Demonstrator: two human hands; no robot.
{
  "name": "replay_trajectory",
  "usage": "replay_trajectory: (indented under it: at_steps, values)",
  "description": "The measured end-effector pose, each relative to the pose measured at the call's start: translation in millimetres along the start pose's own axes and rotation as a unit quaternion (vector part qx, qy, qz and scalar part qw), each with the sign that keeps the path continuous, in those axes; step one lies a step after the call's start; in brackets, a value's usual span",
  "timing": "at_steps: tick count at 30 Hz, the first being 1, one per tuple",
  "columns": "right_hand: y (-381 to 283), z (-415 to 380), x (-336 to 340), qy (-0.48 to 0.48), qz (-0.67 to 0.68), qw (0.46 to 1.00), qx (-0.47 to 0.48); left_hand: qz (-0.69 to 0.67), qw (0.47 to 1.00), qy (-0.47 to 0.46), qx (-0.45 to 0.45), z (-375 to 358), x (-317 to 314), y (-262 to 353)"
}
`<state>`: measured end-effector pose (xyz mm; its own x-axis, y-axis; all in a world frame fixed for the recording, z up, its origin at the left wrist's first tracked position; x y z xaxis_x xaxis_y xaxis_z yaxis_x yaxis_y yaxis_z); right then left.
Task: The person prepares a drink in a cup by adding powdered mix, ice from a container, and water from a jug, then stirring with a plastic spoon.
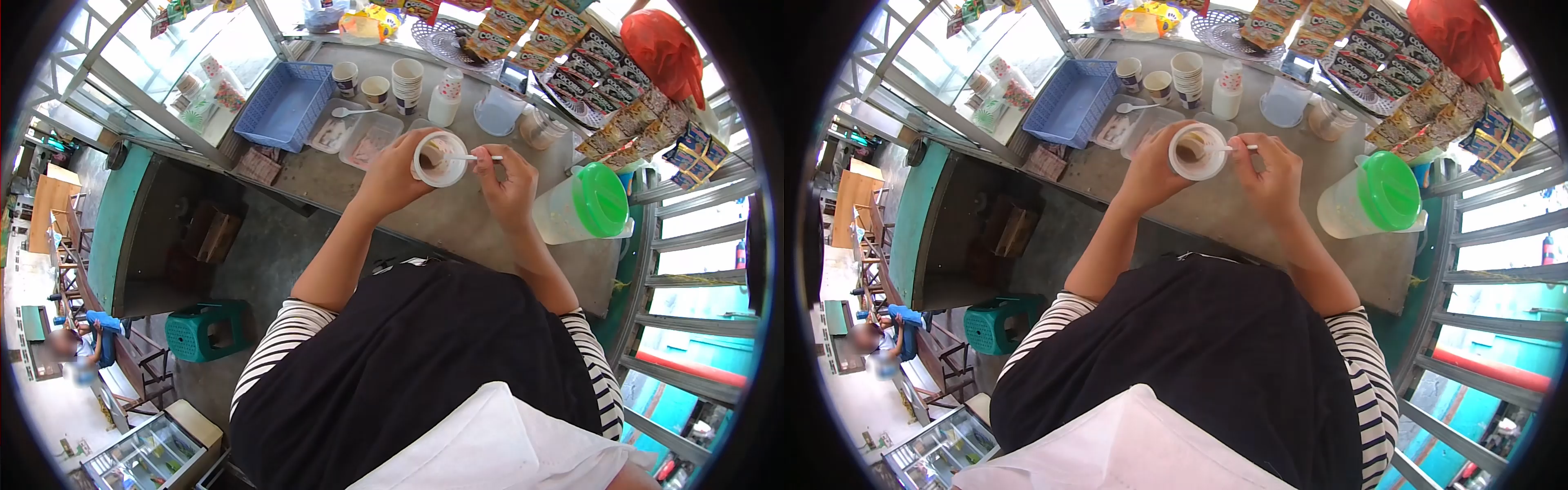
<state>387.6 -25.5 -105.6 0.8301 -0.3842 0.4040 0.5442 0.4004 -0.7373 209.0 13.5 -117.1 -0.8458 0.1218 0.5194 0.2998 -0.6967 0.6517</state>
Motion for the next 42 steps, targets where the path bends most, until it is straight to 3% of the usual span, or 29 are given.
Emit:
replay_trajectory:
  at_steps: [3, 5, 9, 15, 20, 24, 30, 33, 35, 42]
  values:
    - [-3, -9, -28, 0.005, 0.073, 0.997, -0.03, 0.004, 1.0, 0.024, -0.004, -7, 27, -14]
    - [-3, -12, -41, 0.023, 0.207, 0.974, -0.086, 0.005, 0.999, 0.035, 0.001, -12, 42, -20]
    - [-18, -12, -56, 0.054, 0.241, 0.966, -0.072, 0.001, 0.997, 0.078, -0.006, -24, 68, -35]
    - [-37, -17, -77, 0.065, 0.187, 0.98, -0.018, 0.01, 0.995, 0.101, -0.027, -37, 88, -43]
    - [-81, -5, -83, 0.051, 0.002, 0.992, 0.119, 0.006, 0.994, 0.098, -0.039, -38, 92, -48]
    - [-95, 5, -91, 0.015, -0.04, 0.992, 0.119, 0.046, 0.993, 0.064, -0.088, -37, 92, -43]
    - [-77, -8, -109, 0.003, -0.046, 0.996, 0.07, 0.073, 0.993, 0.041, -0.088, -39, 89, -49]
    - [-49, -29, -119, 0.03, 0.042, 0.999, -0.008, 0.124, 0.984, 0.045, -0.123, -38, 92, -43]
    - [-27, -41, -125, 0.058, 0.185, 0.976, -0.1, 0.133, 0.983, 0.051, -0.116, -37, 92, -45]
    - [-16, -51, -133, 0.084, 0.268, 0.951, -0.126, 0.118, 0.989, 0.059, -0.07, -30, 95, -48]
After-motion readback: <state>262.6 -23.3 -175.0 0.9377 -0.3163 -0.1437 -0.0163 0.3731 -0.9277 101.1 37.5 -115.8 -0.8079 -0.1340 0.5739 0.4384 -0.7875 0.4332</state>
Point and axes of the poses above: each hand's wrist, its own z-axis towards the middle knuckle, its own x-axis out of the back of the hand, y = z × x, the point moved 7 cm from there along z, towards the middle knuckle, and after that the axes turned 6 degrees about -x, right-handed, at the moved point
